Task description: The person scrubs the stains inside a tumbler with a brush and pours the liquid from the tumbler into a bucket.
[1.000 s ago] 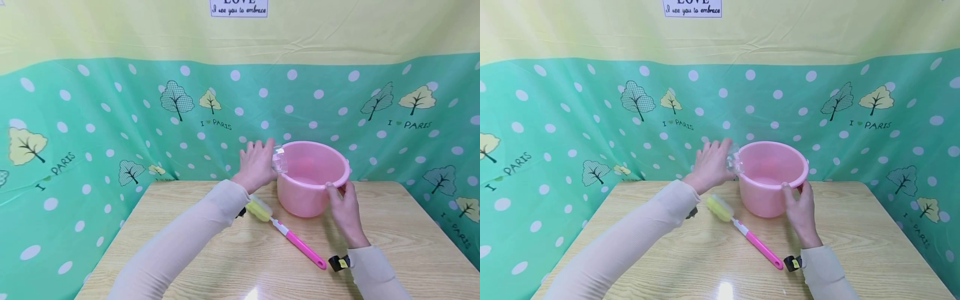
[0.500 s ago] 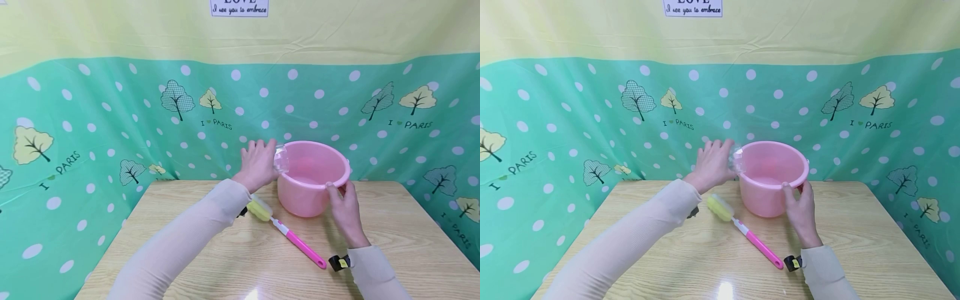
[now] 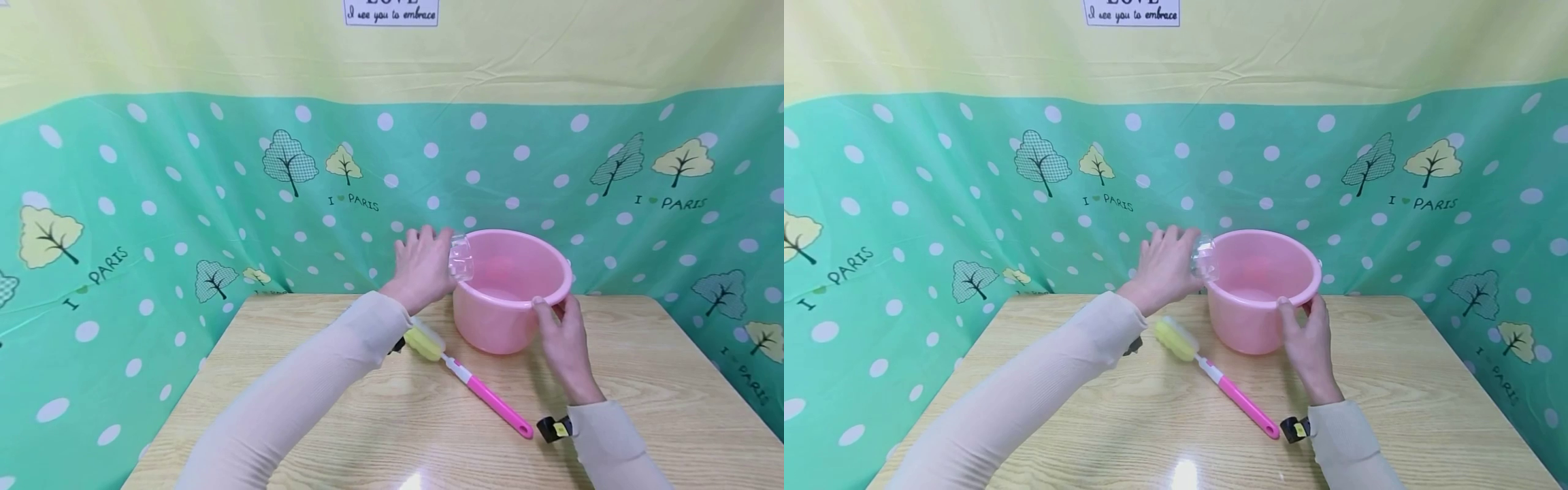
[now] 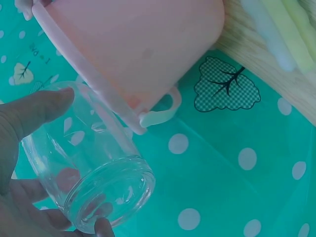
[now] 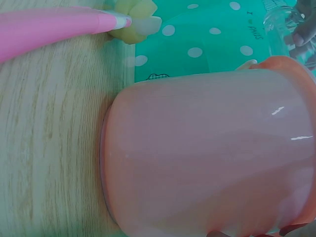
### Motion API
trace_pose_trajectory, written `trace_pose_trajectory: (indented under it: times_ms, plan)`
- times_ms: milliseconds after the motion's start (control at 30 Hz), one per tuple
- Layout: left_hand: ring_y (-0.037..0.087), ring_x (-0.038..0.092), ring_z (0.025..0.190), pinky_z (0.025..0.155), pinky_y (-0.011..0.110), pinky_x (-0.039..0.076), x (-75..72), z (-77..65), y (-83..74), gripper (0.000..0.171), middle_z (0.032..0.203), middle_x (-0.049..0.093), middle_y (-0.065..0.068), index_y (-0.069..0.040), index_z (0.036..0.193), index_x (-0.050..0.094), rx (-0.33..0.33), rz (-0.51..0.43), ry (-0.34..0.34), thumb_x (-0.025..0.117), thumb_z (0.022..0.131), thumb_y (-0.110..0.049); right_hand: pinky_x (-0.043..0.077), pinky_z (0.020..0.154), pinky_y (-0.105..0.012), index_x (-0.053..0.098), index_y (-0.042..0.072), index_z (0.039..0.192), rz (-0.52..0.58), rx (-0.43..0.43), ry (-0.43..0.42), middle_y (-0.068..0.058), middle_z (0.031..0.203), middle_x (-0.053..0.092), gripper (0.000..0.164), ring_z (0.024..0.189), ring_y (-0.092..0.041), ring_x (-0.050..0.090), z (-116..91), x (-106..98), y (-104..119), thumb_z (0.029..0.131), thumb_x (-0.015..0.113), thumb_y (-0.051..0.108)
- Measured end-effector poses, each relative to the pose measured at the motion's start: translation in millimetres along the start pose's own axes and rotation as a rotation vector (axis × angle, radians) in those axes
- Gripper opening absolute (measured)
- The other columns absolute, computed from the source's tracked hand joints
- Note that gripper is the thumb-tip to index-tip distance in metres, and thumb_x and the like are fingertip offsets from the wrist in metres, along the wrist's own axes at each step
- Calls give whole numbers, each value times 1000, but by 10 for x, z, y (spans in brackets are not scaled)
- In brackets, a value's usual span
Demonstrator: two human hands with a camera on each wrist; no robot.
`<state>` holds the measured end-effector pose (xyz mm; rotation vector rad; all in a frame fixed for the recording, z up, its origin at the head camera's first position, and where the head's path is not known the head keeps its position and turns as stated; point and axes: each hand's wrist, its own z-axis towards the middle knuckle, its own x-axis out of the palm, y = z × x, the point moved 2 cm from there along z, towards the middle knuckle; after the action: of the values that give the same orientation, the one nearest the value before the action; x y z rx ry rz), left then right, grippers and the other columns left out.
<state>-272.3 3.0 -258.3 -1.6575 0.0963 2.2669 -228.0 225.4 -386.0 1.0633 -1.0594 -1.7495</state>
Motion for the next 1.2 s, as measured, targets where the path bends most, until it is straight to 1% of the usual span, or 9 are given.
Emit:
trace_pose_trajectory:
  times_ms: [200,333,600,967,1100,1200]
  plan:
    - [23,43,98,83,39,37,-13,-3,-17,73,109,52,3,-21,136,48,10,32,5,80,71,-29,31,109,-53,19,6,150,1,0,-1,-16,149,30,65,136,-33,30,-5,0,8,100,46,37]
    - [23,44,97,82,39,37,-22,-3,-28,69,107,53,3,-21,134,49,17,45,4,79,72,-27,31,108,-53,20,4,149,4,-7,-5,-18,148,31,65,136,-33,31,-1,1,8,100,46,36]
    - [23,44,99,84,41,37,-35,10,-40,68,109,54,4,-21,135,48,22,43,18,78,74,-29,31,109,-53,20,3,149,6,-12,-7,-18,148,31,64,136,-33,31,1,1,9,100,47,35]
    - [22,44,98,84,41,37,-36,31,-56,62,103,53,3,-22,132,50,37,64,17,73,79,-43,30,109,-54,19,3,149,-2,-2,-2,-18,149,30,66,136,-34,30,-3,-2,9,100,46,36]
    - [22,42,97,83,41,36,-34,33,-70,62,103,52,2,-22,133,50,40,72,24,73,79,-42,30,109,-53,19,3,149,-3,8,-1,-19,149,30,66,137,-34,29,-1,-1,11,99,46,37]
    - [22,42,96,82,41,36,-40,31,-81,59,102,52,2,-21,131,51,50,82,24,73,79,-39,30,109,-53,20,3,149,-4,8,-1,-18,149,30,66,137,-34,29,-1,-2,11,99,46,37]
